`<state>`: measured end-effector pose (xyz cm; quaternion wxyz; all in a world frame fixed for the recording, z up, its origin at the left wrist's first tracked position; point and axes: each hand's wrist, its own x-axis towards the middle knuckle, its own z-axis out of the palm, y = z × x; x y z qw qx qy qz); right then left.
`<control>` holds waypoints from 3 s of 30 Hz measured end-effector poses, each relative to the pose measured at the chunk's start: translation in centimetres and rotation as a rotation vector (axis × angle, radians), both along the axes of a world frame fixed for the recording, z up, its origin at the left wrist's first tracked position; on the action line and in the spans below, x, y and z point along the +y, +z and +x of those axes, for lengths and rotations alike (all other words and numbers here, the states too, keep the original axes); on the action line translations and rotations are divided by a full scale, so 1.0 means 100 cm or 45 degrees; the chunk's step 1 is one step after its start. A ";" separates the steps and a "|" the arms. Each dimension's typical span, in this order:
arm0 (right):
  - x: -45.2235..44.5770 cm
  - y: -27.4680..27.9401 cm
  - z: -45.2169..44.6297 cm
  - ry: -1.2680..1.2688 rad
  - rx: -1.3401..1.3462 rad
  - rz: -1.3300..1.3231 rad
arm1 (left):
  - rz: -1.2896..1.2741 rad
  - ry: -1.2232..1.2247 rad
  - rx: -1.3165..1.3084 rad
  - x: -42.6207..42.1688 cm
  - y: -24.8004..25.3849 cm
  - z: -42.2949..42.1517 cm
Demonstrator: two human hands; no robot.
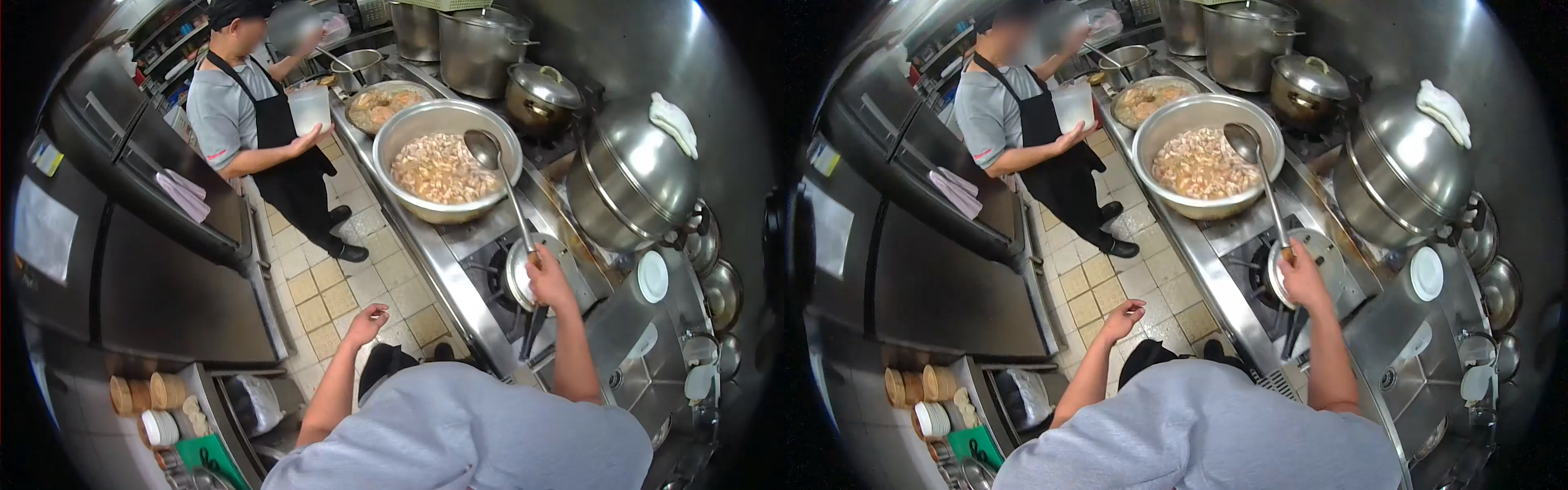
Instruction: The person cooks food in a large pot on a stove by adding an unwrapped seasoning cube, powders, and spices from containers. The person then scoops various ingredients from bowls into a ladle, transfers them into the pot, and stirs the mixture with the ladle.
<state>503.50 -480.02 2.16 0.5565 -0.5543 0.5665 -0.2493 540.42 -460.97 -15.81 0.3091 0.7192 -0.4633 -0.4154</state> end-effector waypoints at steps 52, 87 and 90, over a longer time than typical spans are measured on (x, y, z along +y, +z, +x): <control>0.032 0.098 0.194 0.156 1.448 -0.142 | -0.159 -0.009 0.980 -0.320 0.074 0.113; -0.015 0.032 0.253 0.314 1.578 -0.347 | -0.080 0.045 1.213 -0.309 0.085 0.109; 0.005 0.085 0.226 0.312 1.522 -0.425 | -0.091 0.027 1.192 -0.311 0.080 0.110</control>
